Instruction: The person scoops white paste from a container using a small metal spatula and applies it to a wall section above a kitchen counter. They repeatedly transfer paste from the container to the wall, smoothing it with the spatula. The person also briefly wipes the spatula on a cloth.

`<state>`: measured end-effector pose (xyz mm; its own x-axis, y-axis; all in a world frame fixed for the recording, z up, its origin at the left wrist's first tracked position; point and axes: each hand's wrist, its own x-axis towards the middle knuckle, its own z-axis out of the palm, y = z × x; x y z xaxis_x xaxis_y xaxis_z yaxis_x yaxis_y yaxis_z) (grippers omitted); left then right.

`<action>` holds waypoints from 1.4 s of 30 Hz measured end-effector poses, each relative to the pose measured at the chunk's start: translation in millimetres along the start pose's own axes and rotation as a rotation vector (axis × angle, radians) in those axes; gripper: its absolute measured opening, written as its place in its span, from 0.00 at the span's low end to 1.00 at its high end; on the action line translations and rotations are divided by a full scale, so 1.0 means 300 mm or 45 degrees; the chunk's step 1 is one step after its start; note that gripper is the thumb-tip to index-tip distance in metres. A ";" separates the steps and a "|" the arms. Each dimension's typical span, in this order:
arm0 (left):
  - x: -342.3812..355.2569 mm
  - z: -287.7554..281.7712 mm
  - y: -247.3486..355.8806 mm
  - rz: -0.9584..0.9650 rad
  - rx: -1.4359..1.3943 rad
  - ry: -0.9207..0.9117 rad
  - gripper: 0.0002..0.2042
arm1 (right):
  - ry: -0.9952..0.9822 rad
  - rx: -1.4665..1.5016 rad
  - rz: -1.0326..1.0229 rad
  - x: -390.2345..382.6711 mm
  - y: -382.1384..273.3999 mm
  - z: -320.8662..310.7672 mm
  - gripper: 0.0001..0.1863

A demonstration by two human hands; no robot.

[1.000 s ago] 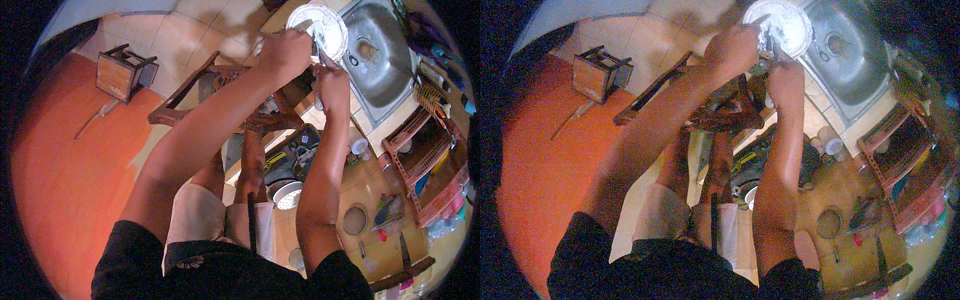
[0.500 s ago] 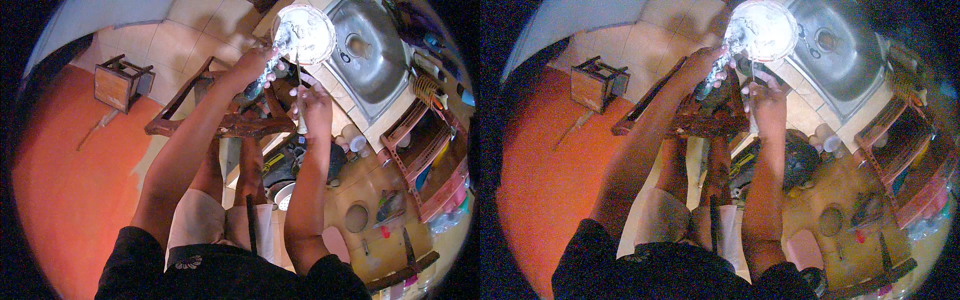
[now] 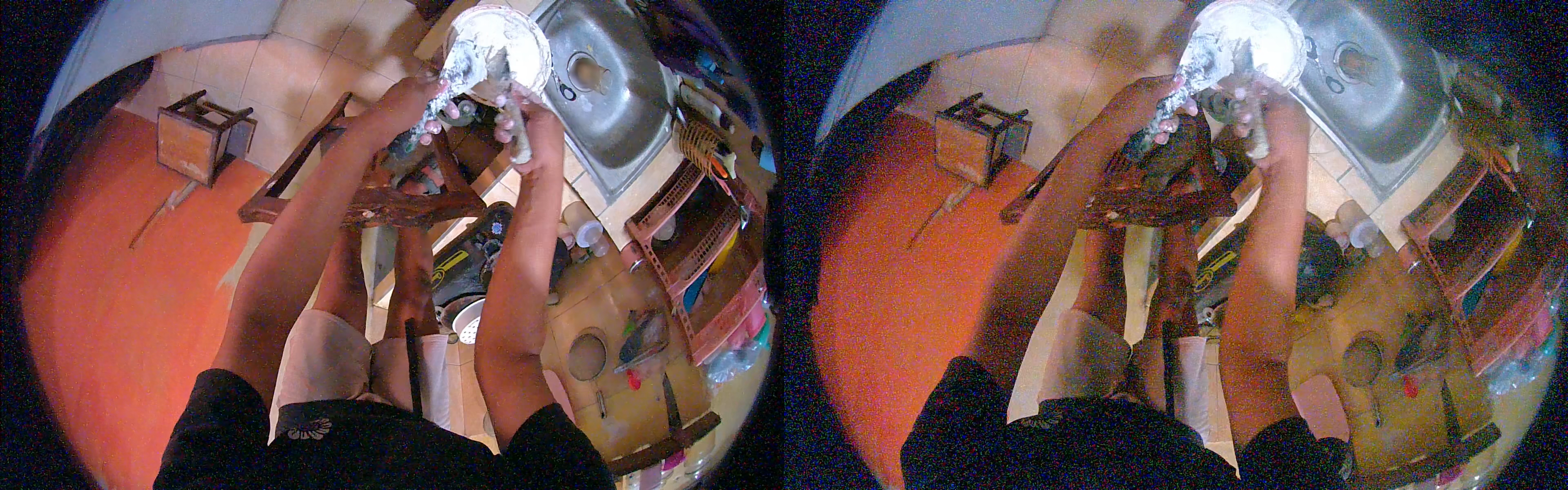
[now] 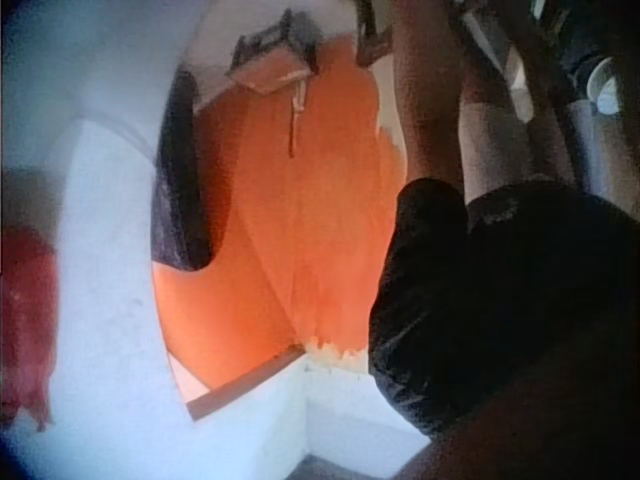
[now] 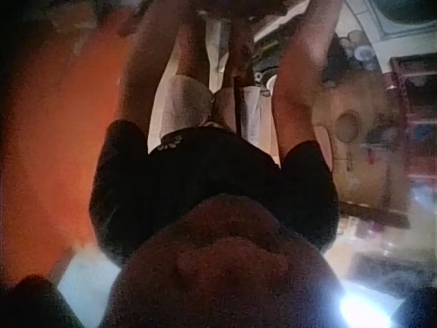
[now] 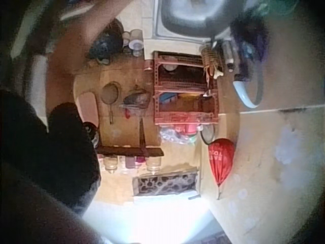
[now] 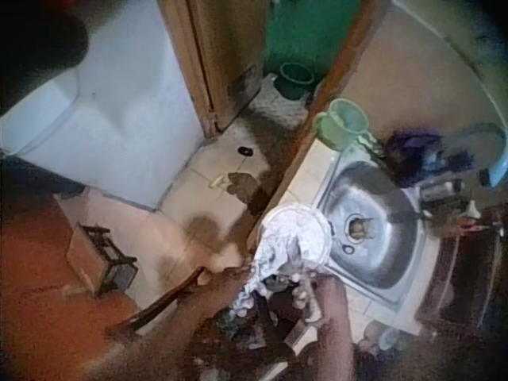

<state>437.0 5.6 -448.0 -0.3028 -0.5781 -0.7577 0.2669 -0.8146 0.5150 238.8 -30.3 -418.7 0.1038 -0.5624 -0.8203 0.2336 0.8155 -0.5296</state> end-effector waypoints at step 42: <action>0.031 0.059 0.063 0.357 1.117 0.394 0.18 | 0.276 -1.786 -0.857 0.042 -0.011 -0.014 0.16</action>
<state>423.1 -16.0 -438.3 -0.0451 -0.8210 -0.5691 -0.5224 -0.4662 0.7140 235.2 -39.5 -428.3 0.1906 -0.9317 -0.3092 -0.8845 -0.0263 -0.4659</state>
